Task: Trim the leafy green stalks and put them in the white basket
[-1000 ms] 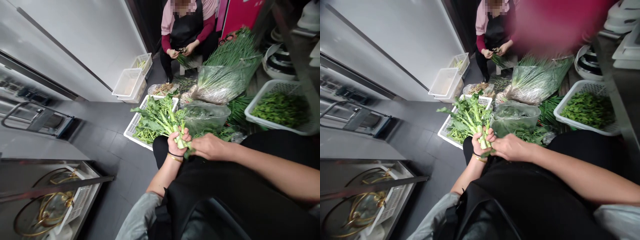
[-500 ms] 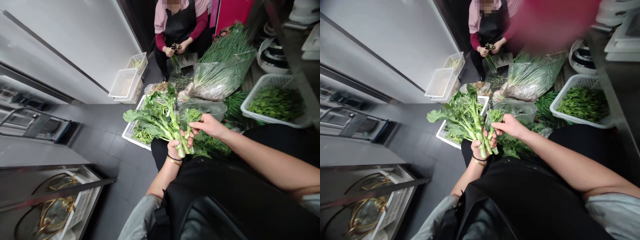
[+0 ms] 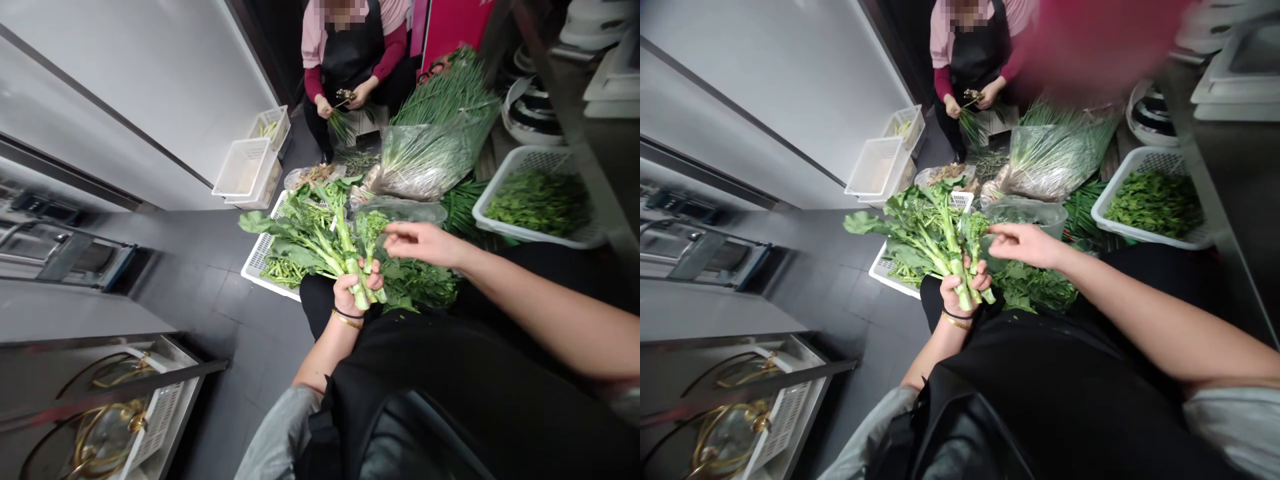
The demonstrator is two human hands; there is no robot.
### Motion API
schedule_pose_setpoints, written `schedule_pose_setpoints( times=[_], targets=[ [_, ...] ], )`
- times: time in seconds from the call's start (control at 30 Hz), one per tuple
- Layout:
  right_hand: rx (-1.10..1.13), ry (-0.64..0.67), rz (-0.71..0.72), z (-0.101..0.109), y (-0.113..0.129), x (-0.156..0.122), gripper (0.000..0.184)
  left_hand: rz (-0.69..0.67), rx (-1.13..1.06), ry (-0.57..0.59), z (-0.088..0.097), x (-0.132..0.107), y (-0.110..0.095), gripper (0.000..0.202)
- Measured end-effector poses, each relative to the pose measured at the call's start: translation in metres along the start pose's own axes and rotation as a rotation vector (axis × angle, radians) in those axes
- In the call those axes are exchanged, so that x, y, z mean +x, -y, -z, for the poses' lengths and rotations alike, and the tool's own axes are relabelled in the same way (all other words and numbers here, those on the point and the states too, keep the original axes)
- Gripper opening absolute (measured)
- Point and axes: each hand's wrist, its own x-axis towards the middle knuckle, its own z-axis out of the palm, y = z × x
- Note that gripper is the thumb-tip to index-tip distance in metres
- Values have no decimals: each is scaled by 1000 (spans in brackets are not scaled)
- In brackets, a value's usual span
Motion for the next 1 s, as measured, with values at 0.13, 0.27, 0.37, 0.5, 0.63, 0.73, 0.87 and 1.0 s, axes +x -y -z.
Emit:
schedule_pose_setpoints(
  times=[0.13,0.27,0.37,0.5,0.63,0.73,0.87,1.0],
  targets=[
    [148,-125,71,-20,21,21,44,48,4,-12,-7,-2,6,39],
    [-426,-301,308,-40,16,-2,41,-19,41,-38,-6,-2,-2,40],
    [-585,-99,417,-34,10,-25,36,-68,-15,-3,-4,-3,-8,41],
    [-160,98,120,-9,10,-15,32,20,-78,65,-4,-5,-4,48],
    [224,130,-6,-12,14,15,38,81,-38,30,-5,-3,4,51],
    [85,-137,67,-31,17,15,45,31,51,-22,-2,1,5,45],
    [-379,-187,222,-32,21,-16,43,-18,71,-81,7,3,6,43],
    [-366,181,85,-4,24,-20,37,18,41,-32,9,2,7,47]
  ],
)
